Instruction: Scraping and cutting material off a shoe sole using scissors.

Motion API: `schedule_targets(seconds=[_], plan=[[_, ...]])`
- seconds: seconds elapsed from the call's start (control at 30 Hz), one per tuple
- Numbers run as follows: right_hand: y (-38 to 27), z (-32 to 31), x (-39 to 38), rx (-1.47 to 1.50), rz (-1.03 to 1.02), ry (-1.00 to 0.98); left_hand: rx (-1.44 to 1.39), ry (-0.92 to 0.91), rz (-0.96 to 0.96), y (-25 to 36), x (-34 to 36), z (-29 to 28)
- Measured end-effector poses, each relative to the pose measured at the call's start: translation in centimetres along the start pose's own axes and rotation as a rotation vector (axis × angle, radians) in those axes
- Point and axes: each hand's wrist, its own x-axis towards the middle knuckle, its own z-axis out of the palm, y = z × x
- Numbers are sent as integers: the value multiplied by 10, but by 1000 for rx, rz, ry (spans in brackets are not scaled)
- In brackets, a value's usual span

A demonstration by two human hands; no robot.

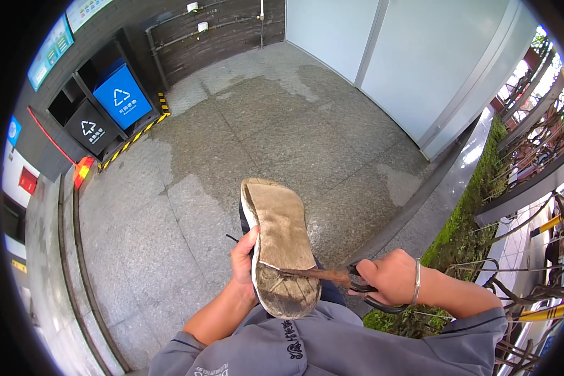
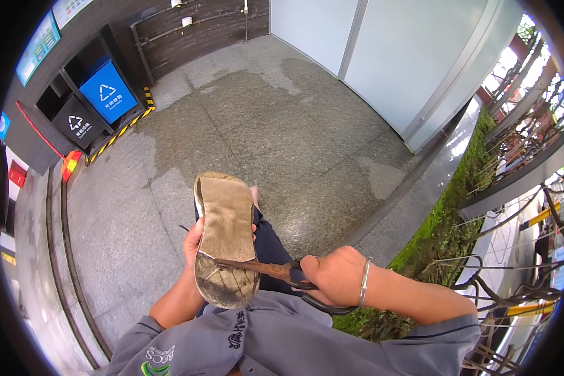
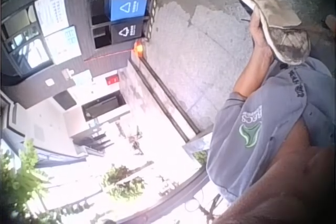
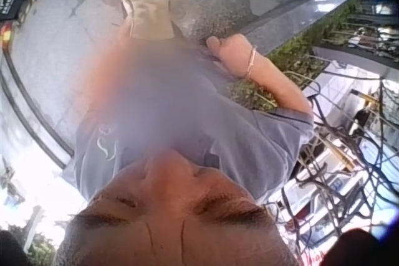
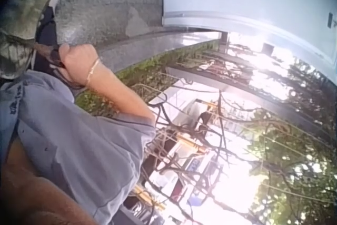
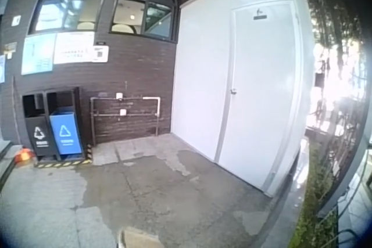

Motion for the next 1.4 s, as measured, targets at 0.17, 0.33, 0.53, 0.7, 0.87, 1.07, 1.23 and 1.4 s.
schedule_targets(seconds=[0.17, 0.33, 0.53, 0.7, 0.87, 1.07, 1.23, 1.4], plan=[[7, -11, 6, 387, -35, -188, -50, 103, -123, -1, 4, -7], [-4, -16, 7, 138, 79, -163, -50, 67, -118, -2, 3, -3], [-3, -12, -11, -68, 74, -4, -110, 111, 51, 9, 0, -15], [1, -12, -15, -84, 75, 110, -340, -100, 27, 27, 6, -19], [-10, -21, -7, -92, 15, 177, -254, -167, -77, 21, 2, -5], [-16, -26, -4, -103, 59, 87, -173, -106, -10, 21, -4, -3], [-16, -29, -7, -110, 42, 42, -91, -132, 17, 21, -4, -5], [-21, -31, -6, -120, 52, 8, -149, -50, 125, 19, -7, -3]])
